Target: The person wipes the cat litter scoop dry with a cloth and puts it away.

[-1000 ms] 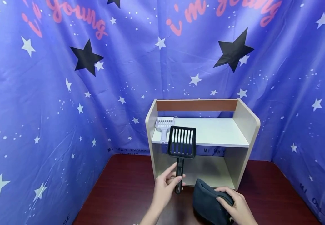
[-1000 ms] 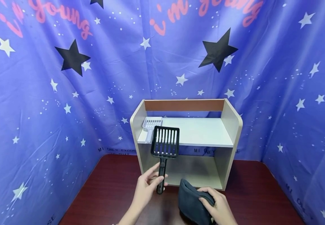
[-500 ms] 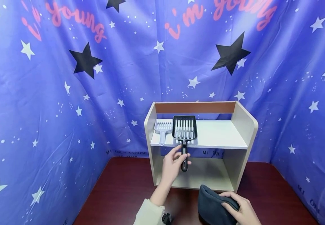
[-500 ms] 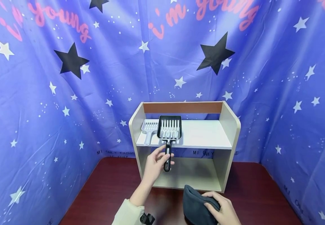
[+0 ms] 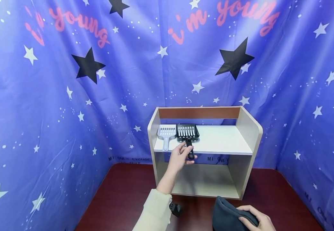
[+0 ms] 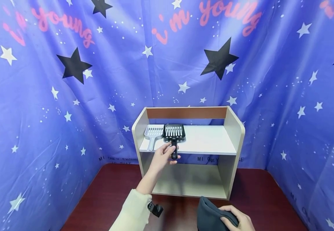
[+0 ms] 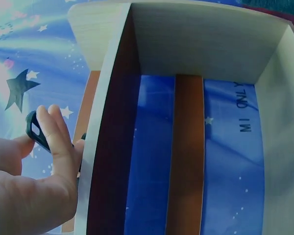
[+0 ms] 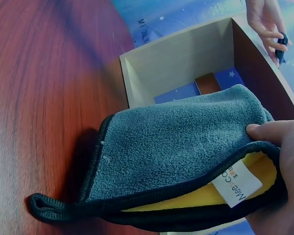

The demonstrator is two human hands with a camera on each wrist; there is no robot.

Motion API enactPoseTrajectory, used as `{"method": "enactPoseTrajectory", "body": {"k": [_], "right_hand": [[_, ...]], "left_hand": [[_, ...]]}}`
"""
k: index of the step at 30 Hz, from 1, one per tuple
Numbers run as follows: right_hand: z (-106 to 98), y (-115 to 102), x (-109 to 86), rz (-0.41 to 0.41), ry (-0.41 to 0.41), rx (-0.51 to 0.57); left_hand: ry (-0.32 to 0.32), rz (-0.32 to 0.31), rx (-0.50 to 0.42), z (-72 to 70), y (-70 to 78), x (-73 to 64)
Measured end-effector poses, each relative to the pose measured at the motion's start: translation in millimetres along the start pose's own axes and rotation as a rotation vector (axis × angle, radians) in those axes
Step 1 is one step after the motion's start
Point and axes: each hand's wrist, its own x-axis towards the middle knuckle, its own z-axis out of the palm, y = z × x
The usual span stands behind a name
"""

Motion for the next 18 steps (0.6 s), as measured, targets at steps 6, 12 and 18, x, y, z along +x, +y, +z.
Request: {"method": "enactPoseTrajectory", "body": {"k": [6, 12, 18], "right_hand": [[-3, 12, 1.6, -0.019, 0.061, 0.005], [-10, 19, 0.2, 0.034, 0.056, 0.041], [-9, 30, 5.4, 0.160, 0.043, 0.172]], "left_hand": [[-0.001, -0.021, -0.070, -7.0, 3.5, -0.6], [-0.039, -0.065, -0.110, -9.4, 0.3, -18.3], [-0.030, -0.029, -0.071, -3.3, -4.2, -20.7]]}}
